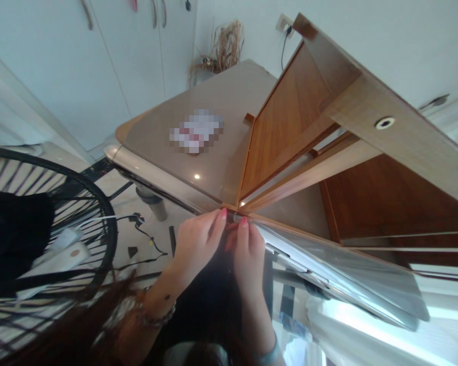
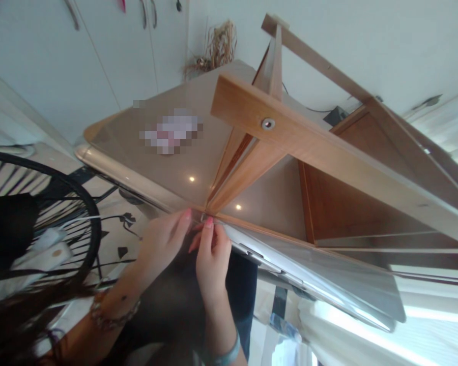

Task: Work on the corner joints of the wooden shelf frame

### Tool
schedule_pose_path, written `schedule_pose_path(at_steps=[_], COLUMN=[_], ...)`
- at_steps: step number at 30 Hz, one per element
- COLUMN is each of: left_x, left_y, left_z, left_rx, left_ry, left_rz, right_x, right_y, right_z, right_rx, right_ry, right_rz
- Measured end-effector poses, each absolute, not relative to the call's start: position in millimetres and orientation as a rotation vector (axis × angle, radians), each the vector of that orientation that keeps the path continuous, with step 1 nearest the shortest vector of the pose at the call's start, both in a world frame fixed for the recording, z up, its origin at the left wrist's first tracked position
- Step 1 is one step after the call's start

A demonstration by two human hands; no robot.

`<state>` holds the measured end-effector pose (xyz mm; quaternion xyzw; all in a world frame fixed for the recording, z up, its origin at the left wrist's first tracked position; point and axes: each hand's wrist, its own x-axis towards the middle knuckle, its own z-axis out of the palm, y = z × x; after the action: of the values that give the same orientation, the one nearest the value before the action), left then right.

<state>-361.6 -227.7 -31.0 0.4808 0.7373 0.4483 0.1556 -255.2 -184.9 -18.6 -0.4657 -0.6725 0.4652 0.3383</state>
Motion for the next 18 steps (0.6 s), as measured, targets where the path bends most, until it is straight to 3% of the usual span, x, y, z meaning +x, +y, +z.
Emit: schedule_pose_path(at_steps=[4,11,14,18], left_x=[-351,-350,-354,-356], left_y=[-227,-215,-214,-213], left_z=[-43,-38,-36,-32], left_rx=[1.113,0.929,0.914,0.925], left_ry=[1.868,1.626,1.486,1.446], left_rz=[1.366,1.448,1.447,1.406], right_x=[-256,-248,-246,-242], right_y=[-186,-182,-179,-178], right_z=[-23,-32,-30,-27], right_rx=[-1.136,-1.044,-1.101,-1.259], right_ry=[-1.443,-1.252,-1.350,-1.586], right_rz=[1.599,1.888,1.817,1.465])
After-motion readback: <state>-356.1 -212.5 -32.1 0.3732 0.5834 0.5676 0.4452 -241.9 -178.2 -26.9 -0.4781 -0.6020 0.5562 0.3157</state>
